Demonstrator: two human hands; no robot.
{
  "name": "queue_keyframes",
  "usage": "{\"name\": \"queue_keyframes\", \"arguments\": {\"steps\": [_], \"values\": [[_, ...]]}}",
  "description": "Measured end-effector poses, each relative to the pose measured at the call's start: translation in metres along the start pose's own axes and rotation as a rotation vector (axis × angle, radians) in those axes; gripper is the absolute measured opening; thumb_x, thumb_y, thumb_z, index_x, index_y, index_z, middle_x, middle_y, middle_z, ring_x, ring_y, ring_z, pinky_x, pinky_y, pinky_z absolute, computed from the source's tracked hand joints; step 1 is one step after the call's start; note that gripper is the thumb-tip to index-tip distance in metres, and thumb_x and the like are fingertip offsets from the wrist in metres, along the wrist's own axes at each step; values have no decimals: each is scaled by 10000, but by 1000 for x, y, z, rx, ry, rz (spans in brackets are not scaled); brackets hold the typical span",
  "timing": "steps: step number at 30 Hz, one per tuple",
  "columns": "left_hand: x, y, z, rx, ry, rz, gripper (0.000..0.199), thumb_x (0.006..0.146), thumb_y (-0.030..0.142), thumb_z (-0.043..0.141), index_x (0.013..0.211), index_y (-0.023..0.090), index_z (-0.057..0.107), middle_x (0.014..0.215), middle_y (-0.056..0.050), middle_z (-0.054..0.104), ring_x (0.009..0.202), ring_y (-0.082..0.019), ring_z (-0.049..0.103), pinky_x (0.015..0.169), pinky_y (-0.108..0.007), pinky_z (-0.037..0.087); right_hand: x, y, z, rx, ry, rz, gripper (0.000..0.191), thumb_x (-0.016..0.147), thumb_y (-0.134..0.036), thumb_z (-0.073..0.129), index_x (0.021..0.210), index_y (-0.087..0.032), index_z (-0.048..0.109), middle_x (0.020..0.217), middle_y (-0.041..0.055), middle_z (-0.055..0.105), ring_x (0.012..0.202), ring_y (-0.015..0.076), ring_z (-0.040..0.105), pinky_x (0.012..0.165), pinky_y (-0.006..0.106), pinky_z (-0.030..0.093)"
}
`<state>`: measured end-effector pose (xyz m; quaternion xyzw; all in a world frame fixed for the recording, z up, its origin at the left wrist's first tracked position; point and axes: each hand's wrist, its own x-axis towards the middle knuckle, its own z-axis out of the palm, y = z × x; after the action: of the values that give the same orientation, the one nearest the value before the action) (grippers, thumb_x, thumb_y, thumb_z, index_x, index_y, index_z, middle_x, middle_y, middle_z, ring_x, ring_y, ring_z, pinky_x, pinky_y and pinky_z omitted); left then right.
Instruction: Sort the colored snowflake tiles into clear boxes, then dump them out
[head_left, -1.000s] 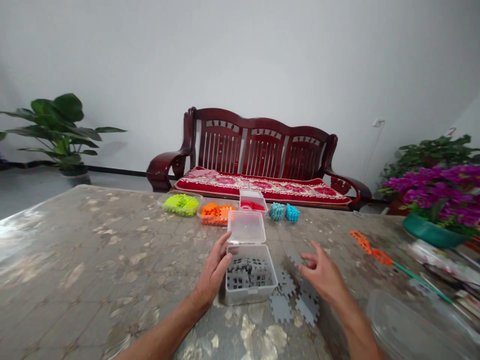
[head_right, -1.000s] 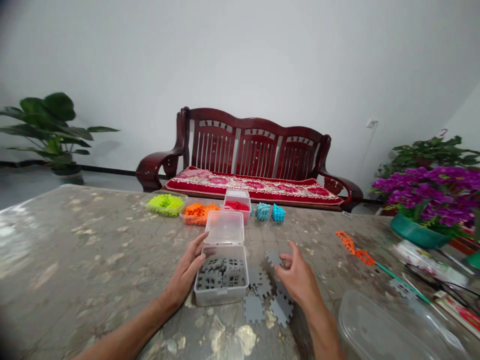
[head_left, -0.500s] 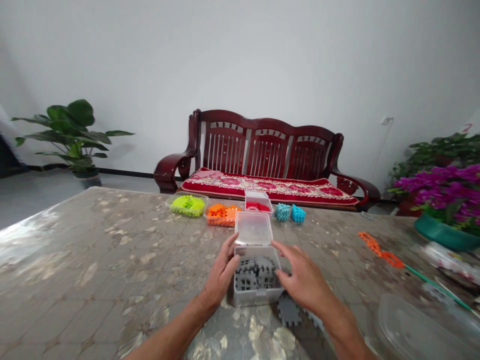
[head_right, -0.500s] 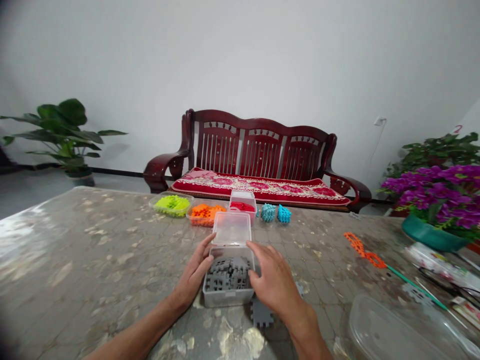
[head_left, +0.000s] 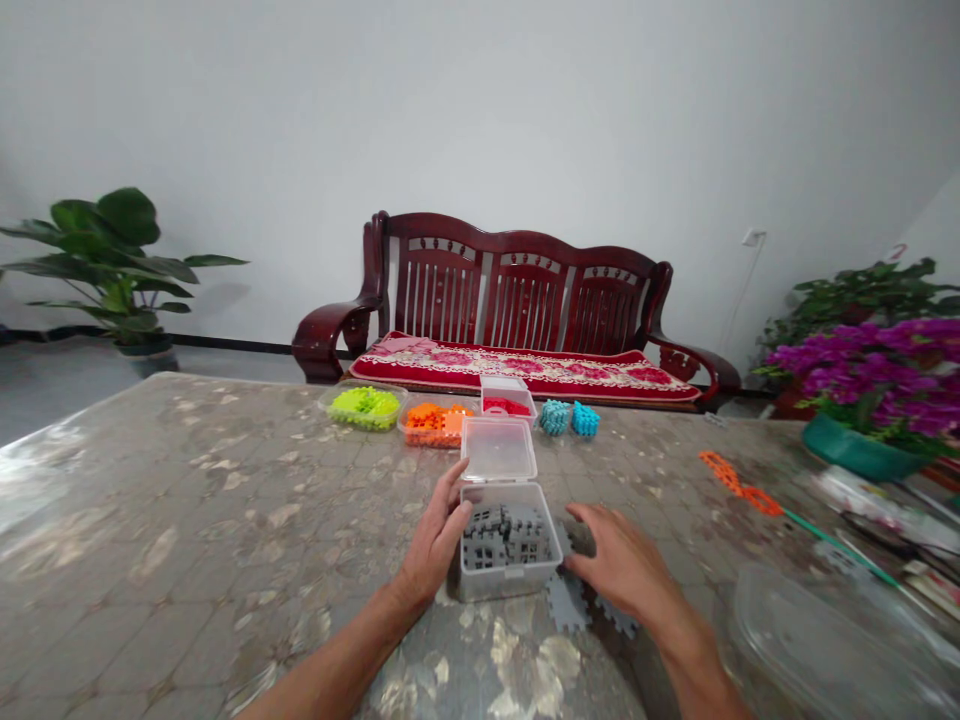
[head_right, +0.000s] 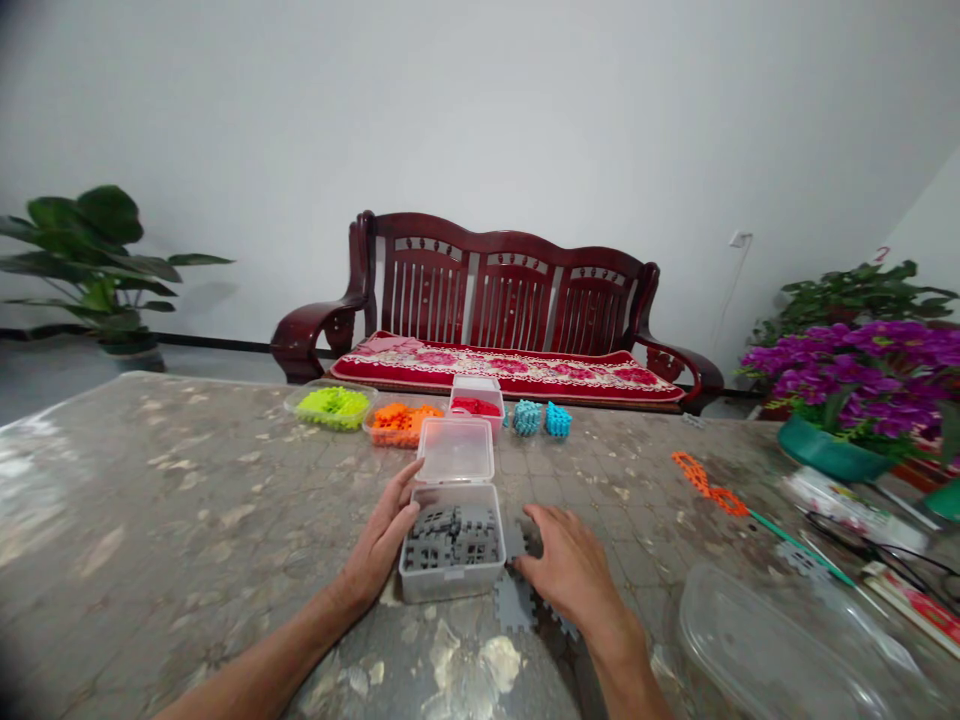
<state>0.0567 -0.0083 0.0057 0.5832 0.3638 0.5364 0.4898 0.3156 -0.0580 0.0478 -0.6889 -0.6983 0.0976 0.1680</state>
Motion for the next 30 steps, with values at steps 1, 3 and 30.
{"name": "queue_keyframes", "arguments": {"steps": [1,3,30], "values": [[0,-1,0,6,1,0,582,934,398,524,1462,182,412,1324,-93,613,1212,-268,577,1094,-403,387,0,-3,1,-8,-6,-12,594,689,-248,690,1281,-235,633,1279,95,671,1169,306,582,987,405,428],[1,-2,-1,12,-7,2,578,943,397,511,1466,178,402,1332,-96,606,1232,-272,563,1110,-411,369,0,-8,3,-1,-38,-57,655,675,-238,704,1323,-237,603,1304,91,657,1175,304,568,983,398,424],[0,1,3,-10,-3,46,556,999,486,386,1459,172,386,1348,-111,601,1280,-282,523,1096,-421,399,27,-90,-6,313,90,-269,627,687,-186,686,1308,-225,608,1253,63,671,1169,246,577,1040,409,433]]}}
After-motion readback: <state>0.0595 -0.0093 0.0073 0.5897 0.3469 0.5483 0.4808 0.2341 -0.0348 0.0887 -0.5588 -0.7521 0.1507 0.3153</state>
